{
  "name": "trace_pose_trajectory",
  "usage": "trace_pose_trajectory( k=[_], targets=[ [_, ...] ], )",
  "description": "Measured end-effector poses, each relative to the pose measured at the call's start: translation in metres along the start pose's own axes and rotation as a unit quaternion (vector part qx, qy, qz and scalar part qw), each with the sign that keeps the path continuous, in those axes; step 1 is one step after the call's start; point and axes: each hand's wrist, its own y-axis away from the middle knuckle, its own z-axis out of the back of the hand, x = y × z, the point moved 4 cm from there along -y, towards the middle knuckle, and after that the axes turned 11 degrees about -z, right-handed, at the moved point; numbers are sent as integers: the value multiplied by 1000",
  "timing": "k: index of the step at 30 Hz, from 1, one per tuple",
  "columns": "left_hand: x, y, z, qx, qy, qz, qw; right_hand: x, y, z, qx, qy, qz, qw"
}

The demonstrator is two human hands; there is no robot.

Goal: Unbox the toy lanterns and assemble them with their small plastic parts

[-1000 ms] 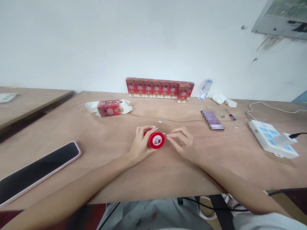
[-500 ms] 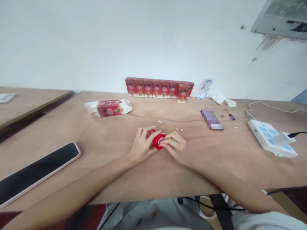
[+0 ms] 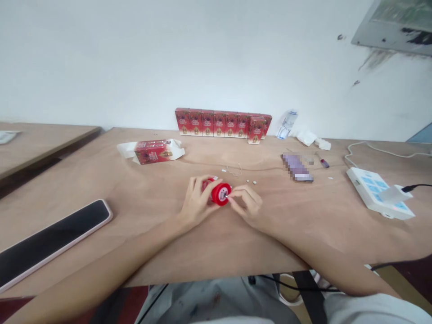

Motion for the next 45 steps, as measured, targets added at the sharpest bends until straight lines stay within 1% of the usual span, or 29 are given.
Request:
trace_pose_trajectory(
  k=[2,4,7,9,10,13,16,19,22,26,30,32,35,37,39,40,41,43,45],
  targets=[
    [7,1,0,-6,-9,29,1000,-8,0,1,-16,-46,-53,997],
    [13,3,0,-8,-13,51,999,-19,0,0,-19,-104,-127,986],
    [17,5,-2,-6,-9,65,998,-35,1,-7,-11,-204,-236,950],
    [16,4,-2,-2,-1,64,998,-41,2,-11,-14,-241,-272,932],
    [15,4,-3,-1,3,62,998,-42,1,-12,-18,-245,-277,929],
    [9,2,-3,0,11,52,999,-35,0,-10,-28,-232,-259,937],
    [3,0,-3,3,14,41,999,-21,0,-4,-32,-188,-229,955],
    [-2,-1,-4,3,23,30,999,-2,-3,3,-33,-122,-163,978],
    [-6,-1,-4,4,28,17,999,12,-5,8,-34,-72,-88,993],
    [-10,-2,-4,13,29,14,999,16,-4,7,-38,-30,-7,999],
    [-12,-2,-3,2,28,3,1000,17,-1,3,-27,-2,61,998],
    [-11,-2,-3,-2,31,4,1000,19,0,3,-25,2,74,997],
    [-8,-1,-3,-3,42,15,999,18,-2,6,-38,-9,55,998],
    [-4,0,-4,-7,50,29,998,7,-5,10,-61,-5,29,998],
    [0,1,-3,-14,52,51,997,-14,-9,15,-78,35,-10,996],
    [3,1,-3,-16,49,63,997,-28,-11,17,-74,71,-38,994],
    [5,2,-3,-18,46,74,996,-44,-13,18,-58,115,-70,989],
    [8,2,-2,-19,42,86,995,-75,-16,19,2,197,-141,970],
    [8,1,-1,-20,43,89,995,-99,-17,19,67,241,-196,948]
  ],
)
